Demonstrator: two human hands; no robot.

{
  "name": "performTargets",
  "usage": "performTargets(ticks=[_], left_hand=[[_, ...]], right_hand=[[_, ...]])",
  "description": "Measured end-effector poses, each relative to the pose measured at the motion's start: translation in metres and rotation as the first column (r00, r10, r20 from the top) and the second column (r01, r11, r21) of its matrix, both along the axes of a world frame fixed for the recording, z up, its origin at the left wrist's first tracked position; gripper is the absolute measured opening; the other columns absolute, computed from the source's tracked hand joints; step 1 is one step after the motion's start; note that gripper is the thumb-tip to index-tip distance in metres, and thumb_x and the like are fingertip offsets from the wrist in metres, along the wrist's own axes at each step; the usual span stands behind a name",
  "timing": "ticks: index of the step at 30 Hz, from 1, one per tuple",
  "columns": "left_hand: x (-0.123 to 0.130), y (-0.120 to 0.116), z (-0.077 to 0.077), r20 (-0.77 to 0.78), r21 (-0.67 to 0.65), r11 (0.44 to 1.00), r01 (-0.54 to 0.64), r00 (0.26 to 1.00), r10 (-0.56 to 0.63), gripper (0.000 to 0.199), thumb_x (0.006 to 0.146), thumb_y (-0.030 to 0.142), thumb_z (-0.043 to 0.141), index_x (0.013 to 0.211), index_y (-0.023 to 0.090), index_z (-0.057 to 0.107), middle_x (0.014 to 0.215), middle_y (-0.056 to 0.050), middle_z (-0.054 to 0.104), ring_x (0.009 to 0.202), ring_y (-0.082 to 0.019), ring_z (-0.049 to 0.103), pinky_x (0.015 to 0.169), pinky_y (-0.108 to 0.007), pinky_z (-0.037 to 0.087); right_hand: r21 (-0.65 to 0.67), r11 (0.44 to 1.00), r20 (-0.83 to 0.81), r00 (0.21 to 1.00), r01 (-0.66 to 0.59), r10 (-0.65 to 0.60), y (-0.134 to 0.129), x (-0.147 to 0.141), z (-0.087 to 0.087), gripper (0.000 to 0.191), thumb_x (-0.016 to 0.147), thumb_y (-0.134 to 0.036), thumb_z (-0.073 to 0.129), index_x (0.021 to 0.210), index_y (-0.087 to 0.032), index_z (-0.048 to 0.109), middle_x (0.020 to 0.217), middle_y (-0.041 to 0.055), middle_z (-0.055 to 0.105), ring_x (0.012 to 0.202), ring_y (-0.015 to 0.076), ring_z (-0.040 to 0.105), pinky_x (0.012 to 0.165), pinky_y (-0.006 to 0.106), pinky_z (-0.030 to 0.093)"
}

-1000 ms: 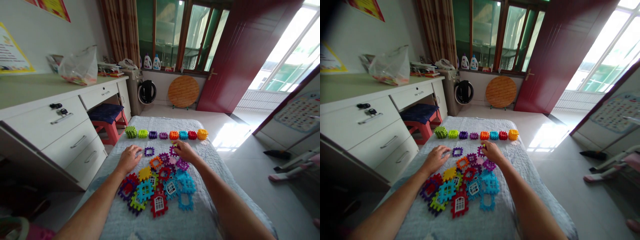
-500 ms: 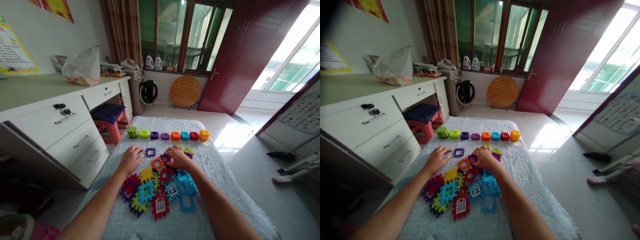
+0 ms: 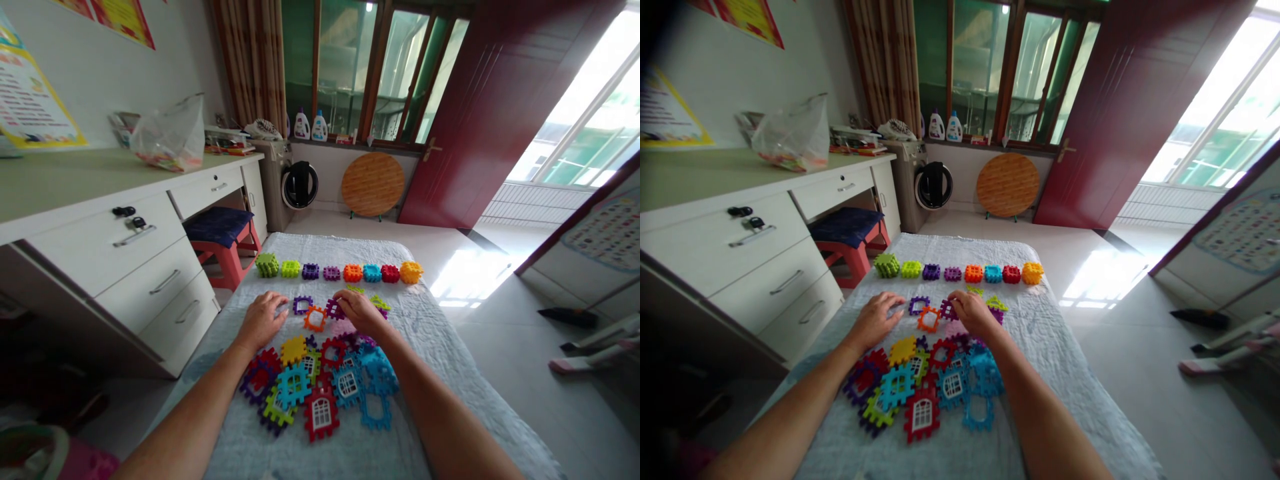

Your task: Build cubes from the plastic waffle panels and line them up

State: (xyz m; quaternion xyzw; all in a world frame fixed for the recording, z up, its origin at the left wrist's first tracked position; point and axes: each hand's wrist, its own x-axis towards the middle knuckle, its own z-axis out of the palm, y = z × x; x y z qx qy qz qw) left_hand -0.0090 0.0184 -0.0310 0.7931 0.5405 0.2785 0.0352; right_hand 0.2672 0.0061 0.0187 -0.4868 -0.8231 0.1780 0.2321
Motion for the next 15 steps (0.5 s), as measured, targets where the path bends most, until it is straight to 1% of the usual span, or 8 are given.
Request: performTargets(ticks=[2,4,6,7,9,11,13,15], left_hand=[[-0.001,0.0,-0.001,0.002,0.001,1.0,0.002,1.0,-0.002,0.024,0.081,0.029,0.053,0.1,0.02,0.065,0.102,-0.007,0.063,0.098,-0.023,0.059,0.092,-0.037,0.046],[-0.001,0.0,-0.001,-0.001,-0.004,1.0,0.001,1.0,-0.001,0.025,0.082,0.03,0.053,0.101,0.02,0.065,0.102,-0.007,0.063,0.098,-0.023,0.059,0.093,-0.038,0.046],[-0.001,0.0,-0.001,-0.004,-0.012,1.0,0.001,1.0,-0.001,0.025,0.082,0.03,0.053,0.101,0.02,0.065,0.103,-0.007,0.063,0.099,-0.023,0.059,0.093,-0.038,0.046],[-0.001,0.0,-0.001,-0.004,-0.015,1.0,0.002,1.0,-0.002,0.025,0.082,0.03,0.053,0.101,0.02,0.065,0.103,-0.007,0.063,0.099,-0.023,0.059,0.093,-0.038,0.046],[-0.001,0.0,-0.001,-0.002,-0.013,1.0,0.007,1.0,-0.007,0.024,0.082,0.029,0.053,0.101,0.021,0.065,0.103,-0.007,0.063,0.098,-0.023,0.059,0.092,-0.038,0.046],[-0.001,0.0,-0.002,0.0,-0.007,1.0,0.009,1.0,-0.009,0.024,0.082,0.029,0.053,0.101,0.02,0.065,0.103,-0.007,0.063,0.098,-0.023,0.059,0.092,-0.038,0.046],[-0.001,0.0,-0.002,0.0,-0.004,1.0,0.01,1.0,-0.01,0.025,0.082,0.029,0.053,0.102,0.02,0.065,0.103,-0.007,0.063,0.099,-0.023,0.058,0.093,-0.039,0.046],[-0.001,0.0,-0.002,-0.001,-0.007,1.0,0.012,1.0,-0.012,0.025,0.082,0.029,0.053,0.102,0.02,0.064,0.103,-0.007,0.062,0.099,-0.023,0.058,0.093,-0.039,0.046]], right_hand=[[0.016,0.999,0.013,0.999,0.031,-0.031,0.003,0.0,-0.004,0.026,0.094,-0.023,0.041,0.107,-0.02,0.064,0.089,0.0044,0.066,0.084,0.0173,0.057,0.08,0.029,0.04],[0.096,0.992,0.072,0.994,0.081,-0.088,0.004,0.001,-0.008,0.025,0.091,-0.026,0.048,0.11,-0.021,0.063,0.101,0.0064,0.065,0.095,0.0206,0.053,0.086,0.033,0.038],[0.173,0.977,0.117,0.983,0.122,-0.144,0.004,0.002,-0.01,0.031,0.087,-0.03,0.056,0.116,-0.022,0.061,0.112,0.0084,0.06,0.103,0.0239,0.048,0.089,0.037,0.035],[0.187,0.975,0.134,0.98,0.123,-0.149,0.003,0.002,-0.011,0.036,0.084,-0.032,0.06,0.118,-0.022,0.06,0.115,0.0087,0.059,0.105,0.0249,0.046,0.09,0.038,0.034],[0.166,0.982,0.178,0.977,0.088,-0.117,0.002,0.002,-0.013,0.044,0.078,-0.036,0.066,0.119,-0.022,0.059,0.113,0.0083,0.059,0.104,0.0258,0.044,0.089,0.039,0.033],[0.123,0.991,0.222,0.972,0.053,-0.08,0.001,0.0,-0.015,0.045,0.074,-0.036,0.069,0.116,-0.022,0.061,0.107,0.0072,0.06,0.102,0.026,0.044,0.088,0.039,0.032],[0.092,0.994,0.234,0.969,0.052,-0.073,0.002,-0.001,-0.016,0.044,0.072,-0.033,0.07,0.114,-0.022,0.062,0.104,0.0065,0.06,0.101,0.0259,0.044,0.088,0.039,0.032],[0.095,0.992,0.197,0.975,0.081,-0.099,0.004,0.002,-0.015,0.045,0.071,-0.029,0.069,0.115,-0.022,0.061,0.105,0.0067,0.059,0.102,0.026,0.044,0.088,0.038,0.033]])
